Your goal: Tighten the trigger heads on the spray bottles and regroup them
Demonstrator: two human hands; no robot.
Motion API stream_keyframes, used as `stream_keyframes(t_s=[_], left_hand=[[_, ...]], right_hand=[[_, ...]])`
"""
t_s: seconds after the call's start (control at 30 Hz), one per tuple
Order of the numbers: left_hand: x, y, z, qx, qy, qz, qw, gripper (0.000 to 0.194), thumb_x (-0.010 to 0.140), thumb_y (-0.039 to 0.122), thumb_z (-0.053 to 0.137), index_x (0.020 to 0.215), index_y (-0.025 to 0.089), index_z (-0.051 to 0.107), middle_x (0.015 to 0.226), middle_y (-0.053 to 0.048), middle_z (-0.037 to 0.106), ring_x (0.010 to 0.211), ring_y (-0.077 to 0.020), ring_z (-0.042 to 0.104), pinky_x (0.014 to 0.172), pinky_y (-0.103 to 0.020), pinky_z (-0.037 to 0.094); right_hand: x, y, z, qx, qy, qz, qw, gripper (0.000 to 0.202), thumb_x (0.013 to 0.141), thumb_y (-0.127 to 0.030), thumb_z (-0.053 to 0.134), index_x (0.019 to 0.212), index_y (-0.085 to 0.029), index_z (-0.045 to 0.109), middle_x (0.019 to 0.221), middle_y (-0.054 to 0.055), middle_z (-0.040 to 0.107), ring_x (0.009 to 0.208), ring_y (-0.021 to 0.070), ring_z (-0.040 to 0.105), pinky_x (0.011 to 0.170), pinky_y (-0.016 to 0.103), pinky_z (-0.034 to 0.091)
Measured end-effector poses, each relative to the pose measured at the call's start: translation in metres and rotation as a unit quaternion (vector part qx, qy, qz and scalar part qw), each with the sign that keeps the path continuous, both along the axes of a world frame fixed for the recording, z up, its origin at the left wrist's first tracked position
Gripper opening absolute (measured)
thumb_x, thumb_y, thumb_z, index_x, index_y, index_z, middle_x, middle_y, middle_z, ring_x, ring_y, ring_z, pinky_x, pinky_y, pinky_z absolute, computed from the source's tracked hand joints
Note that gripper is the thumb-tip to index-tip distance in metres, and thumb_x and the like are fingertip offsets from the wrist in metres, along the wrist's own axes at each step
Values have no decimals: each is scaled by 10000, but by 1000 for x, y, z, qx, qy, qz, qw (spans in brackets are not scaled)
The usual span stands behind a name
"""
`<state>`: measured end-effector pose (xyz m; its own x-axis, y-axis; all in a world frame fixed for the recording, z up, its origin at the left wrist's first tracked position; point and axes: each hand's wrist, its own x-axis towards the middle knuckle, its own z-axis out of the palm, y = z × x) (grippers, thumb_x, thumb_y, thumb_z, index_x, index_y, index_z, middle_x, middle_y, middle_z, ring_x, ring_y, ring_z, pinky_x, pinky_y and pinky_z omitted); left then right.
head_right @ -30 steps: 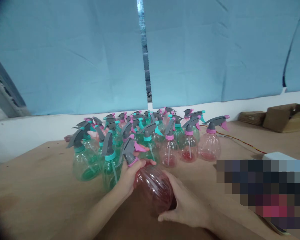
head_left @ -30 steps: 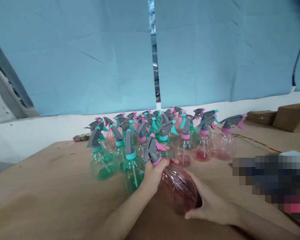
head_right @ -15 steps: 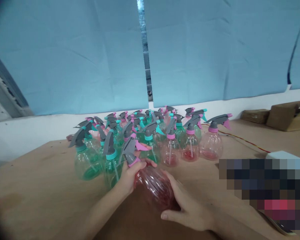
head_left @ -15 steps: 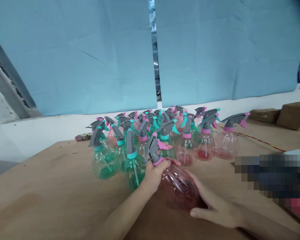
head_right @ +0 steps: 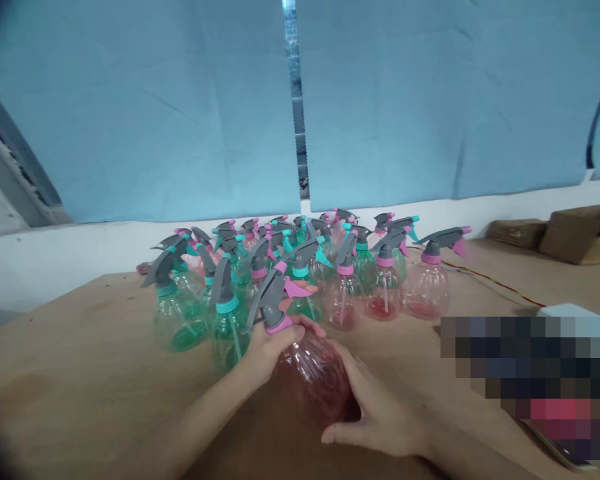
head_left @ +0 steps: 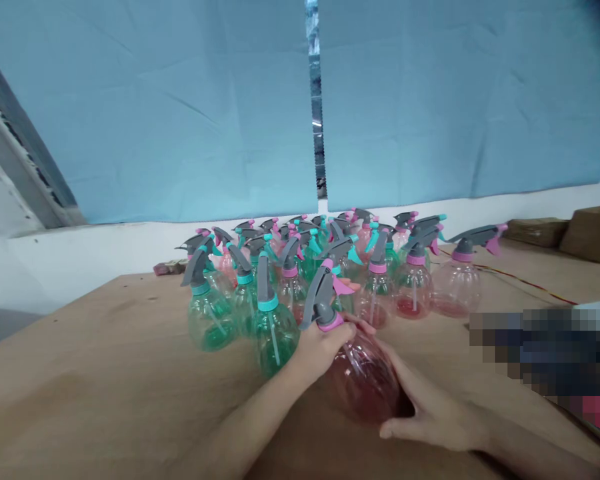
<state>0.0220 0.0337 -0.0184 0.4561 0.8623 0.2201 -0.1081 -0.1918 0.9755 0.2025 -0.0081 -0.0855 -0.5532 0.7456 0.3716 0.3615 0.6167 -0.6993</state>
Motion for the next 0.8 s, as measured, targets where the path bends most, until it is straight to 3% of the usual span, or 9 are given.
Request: stream_keyframes(t_s=[0.33, 0.53, 0.7, 0.8], left_hand=[[-3, 1, -3, 6, 25, 1, 1000, 189, 712, 210, 493, 731, 147, 670, 793, -52, 673, 759, -195, 584, 774, -360, 443], [2, -5, 2, 19, -13, -9, 1000, 176, 704, 170, 497, 810, 168, 637, 722, -23, 674, 802, -200, 611, 812, -380, 446], [4, -9, 10, 21, 48, -3, 999, 155, 688, 175, 492, 689, 151, 645, 739, -55, 666, 826, -215, 609, 792, -367, 459], [1, -7, 11, 33, 77, -8, 996, 181, 713, 206, 494, 722, 150, 666, 786, -58, 664, 839, -211, 597, 801, -363, 447]], right_hand=[[3, 1, -2, -2, -17, 2, 1000, 941, 739, -443, 651, 1433, -230, 51, 1485, 108, 184, 1327, 343, 224, 1071, 520, 237], [2, 2, -3, 0, -1, 15, 1000, 980, 729, -438, 670, 1431, -241, 15, 1495, 105, 145, 1346, 327, 172, 1080, 528, 213], [-2, 1, 2, 21, 5, 17, 1000, 1021, 703, -468, 680, 1435, -227, 11, 1504, 99, 104, 1352, 330, 148, 1083, 530, 205], [-3, 2, 3, 20, 8, 19, 1000, 1008, 704, -460, 678, 1435, -227, 24, 1496, 100, 143, 1345, 325, 180, 1076, 525, 226]])
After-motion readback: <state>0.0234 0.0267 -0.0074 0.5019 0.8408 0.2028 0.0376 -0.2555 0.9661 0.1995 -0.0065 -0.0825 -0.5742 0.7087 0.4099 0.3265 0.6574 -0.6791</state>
